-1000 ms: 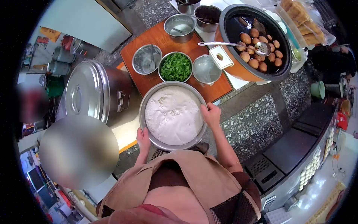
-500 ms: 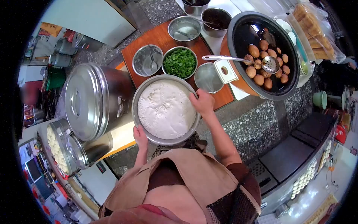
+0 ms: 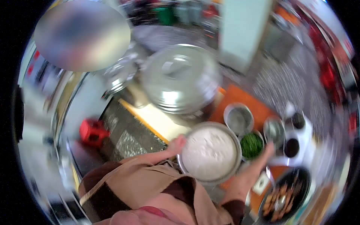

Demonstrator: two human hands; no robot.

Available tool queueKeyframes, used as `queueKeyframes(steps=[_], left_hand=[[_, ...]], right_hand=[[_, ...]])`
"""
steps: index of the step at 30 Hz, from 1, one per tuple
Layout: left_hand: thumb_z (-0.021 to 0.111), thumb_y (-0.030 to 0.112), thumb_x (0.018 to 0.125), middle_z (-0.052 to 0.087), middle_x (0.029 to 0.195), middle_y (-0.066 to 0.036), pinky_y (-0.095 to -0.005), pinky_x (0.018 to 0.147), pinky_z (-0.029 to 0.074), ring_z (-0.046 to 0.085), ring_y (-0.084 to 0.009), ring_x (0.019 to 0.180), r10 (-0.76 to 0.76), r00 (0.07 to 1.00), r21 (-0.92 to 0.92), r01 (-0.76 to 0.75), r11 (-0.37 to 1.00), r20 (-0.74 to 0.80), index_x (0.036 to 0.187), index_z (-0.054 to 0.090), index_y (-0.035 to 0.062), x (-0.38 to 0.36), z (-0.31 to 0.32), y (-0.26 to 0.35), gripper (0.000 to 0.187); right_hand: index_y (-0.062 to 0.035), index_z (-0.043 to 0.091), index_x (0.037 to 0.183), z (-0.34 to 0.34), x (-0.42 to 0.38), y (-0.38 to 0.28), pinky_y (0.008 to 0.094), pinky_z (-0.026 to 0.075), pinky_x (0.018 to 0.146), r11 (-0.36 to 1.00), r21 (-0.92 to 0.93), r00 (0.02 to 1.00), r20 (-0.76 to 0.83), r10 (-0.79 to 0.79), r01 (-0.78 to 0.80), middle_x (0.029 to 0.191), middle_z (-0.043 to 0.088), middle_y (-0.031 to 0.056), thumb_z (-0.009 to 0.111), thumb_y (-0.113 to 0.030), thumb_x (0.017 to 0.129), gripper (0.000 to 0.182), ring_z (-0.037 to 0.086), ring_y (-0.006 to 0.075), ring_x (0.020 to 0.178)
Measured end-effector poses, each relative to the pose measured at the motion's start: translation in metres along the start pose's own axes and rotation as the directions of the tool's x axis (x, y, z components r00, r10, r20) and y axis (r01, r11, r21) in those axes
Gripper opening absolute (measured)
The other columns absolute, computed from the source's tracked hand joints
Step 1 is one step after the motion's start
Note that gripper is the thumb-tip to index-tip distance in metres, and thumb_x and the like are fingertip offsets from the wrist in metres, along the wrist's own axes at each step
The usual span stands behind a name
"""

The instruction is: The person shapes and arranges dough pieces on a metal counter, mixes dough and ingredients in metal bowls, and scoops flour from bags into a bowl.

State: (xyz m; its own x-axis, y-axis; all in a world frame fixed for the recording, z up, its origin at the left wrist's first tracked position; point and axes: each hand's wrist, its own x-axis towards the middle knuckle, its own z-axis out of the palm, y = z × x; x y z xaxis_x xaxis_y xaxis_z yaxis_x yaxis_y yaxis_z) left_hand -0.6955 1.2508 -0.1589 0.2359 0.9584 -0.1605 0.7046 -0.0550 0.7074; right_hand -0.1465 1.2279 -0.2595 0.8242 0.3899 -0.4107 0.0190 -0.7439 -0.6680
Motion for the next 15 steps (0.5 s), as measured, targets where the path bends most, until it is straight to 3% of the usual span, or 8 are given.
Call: queueKeyframes(steps=[1, 2, 4, 6, 7, 10, 11, 15], left_hand=[[0.046, 0.025, 0.085, 0.057, 0.069, -0.020, -0.0500, 0.060, 0.042, 0.056, -0.0406, 0.067, -0.001, 0.999, 0.022, 0.002, 1.000, -0.038, 0.098, 0.044, 0.0077, -0.002, -0.003, 0.010, 0.022], [0.047, 0.025, 0.085, 0.057, 0.068, -0.020, -0.0499, 0.059, 0.042, 0.056, -0.0405, 0.065, 0.024, 0.997, 0.007, -0.023, 1.000, -0.067, 0.097, 0.043, 0.0078, -0.005, -0.004, 0.015, 0.022], [0.047, 0.027, 0.085, 0.057, 0.065, -0.020, -0.0489, 0.054, 0.042, 0.055, -0.0393, 0.060, 0.066, 0.996, 0.000, -0.066, 0.998, -0.064, 0.096, 0.043, 0.0082, -0.002, -0.004, 0.013, 0.022], [0.047, 0.028, 0.085, 0.056, 0.062, -0.019, -0.0485, 0.051, 0.041, 0.055, -0.0383, 0.056, 0.102, 0.986, 0.039, -0.098, 0.994, -0.129, 0.096, 0.043, 0.0085, -0.001, -0.004, 0.013, 0.023], [0.047, 0.028, 0.085, 0.056, 0.062, -0.019, -0.0485, 0.051, 0.041, 0.055, -0.0383, 0.056, 0.100, 0.985, 0.033, -0.096, 0.995, -0.143, 0.096, 0.043, 0.0085, -0.001, -0.003, 0.013, 0.023], [0.043, 0.030, 0.087, 0.055, 0.067, -0.022, -0.0485, 0.058, 0.041, 0.055, -0.0401, 0.063, 0.051, 0.998, -0.002, -0.051, 0.999, -0.029, 0.098, 0.039, 0.0053, 0.003, 0.005, 0.008, 0.027], [0.043, 0.029, 0.087, 0.055, 0.066, -0.022, -0.0480, 0.058, 0.041, 0.055, -0.0398, 0.062, 0.043, 0.999, -0.049, -0.042, 0.998, 0.020, 0.097, 0.039, 0.0041, 0.006, 0.014, 0.001, 0.027], [0.046, 0.027, 0.084, 0.057, 0.066, -0.018, -0.0442, 0.054, 0.044, 0.058, -0.0343, 0.060, 0.097, 0.964, -0.061, -0.084, 0.995, 0.248, 0.095, 0.044, -0.0025, 0.014, -0.018, 0.014, 0.031]], right_hand=[[-0.0097, 0.056, 0.108, -0.004, -0.010, -0.014, 0.0421, 0.044, 0.080, 0.812, -0.563, 0.984, 0.018, -0.175, 0.154, 0.097, 0.060, 0.0182, 0.037, -0.033, 0.086, 0.037, 0.056, 0.0347, 0.094], [-0.0043, 0.057, 0.107, -0.010, -0.023, -0.033, 0.0439, 0.044, 0.081, 0.787, -0.589, 0.973, -0.006, -0.229, 0.181, 0.098, 0.059, 0.0213, 0.039, -0.039, 0.083, 0.046, 0.055, 0.0385, 0.094], [0.0102, 0.059, 0.095, -0.009, -0.054, -0.078, 0.0464, 0.041, 0.084, 0.984, -0.177, 0.967, -0.253, -0.013, -0.033, 0.103, 0.056, 0.0277, 0.040, -0.049, 0.076, 0.065, 0.053, 0.0394, 0.097], [0.0104, 0.059, 0.092, -0.010, -0.074, -0.116, 0.0466, 0.040, 0.083, 0.987, -0.151, 0.979, -0.189, -0.082, 0.054, 0.098, 0.057, 0.0282, 0.039, -0.046, 0.078, 0.062, 0.054, 0.0406, 0.095], [0.0115, 0.060, 0.088, -0.002, -0.059, -0.116, 0.0473, 0.040, 0.080, 0.953, -0.233, 0.908, -0.326, -0.263, 0.192, 0.093, 0.058, 0.0287, 0.038, -0.045, 0.079, 0.061, 0.055, 0.0418, 0.091], [0.0120, 0.060, 0.087, -0.003, -0.064, -0.152, 0.0459, 0.042, 0.074, 0.885, -0.283, 0.839, -0.308, -0.448, 0.369, 0.084, 0.060, 0.0282, 0.038, -0.042, 0.082, 0.059, 0.058, 0.0396, 0.081], [0.0120, 0.059, 0.080, -0.006, -0.085, -0.173, 0.0415, 0.043, 0.061, 0.935, -0.011, 0.919, -0.179, -0.350, 0.354, 0.068, 0.060, 0.0234, 0.042, -0.041, 0.082, 0.056, 0.058, 0.0328, 0.063], [0.0097, 0.056, 0.072, 0.000, -0.138, -0.193, 0.0362, 0.040, 0.050, 0.868, 0.254, 0.904, -0.133, -0.405, 0.427, 0.058, 0.055, 0.0165, 0.046, -0.036, 0.081, 0.048, 0.053, 0.0233, 0.051]])
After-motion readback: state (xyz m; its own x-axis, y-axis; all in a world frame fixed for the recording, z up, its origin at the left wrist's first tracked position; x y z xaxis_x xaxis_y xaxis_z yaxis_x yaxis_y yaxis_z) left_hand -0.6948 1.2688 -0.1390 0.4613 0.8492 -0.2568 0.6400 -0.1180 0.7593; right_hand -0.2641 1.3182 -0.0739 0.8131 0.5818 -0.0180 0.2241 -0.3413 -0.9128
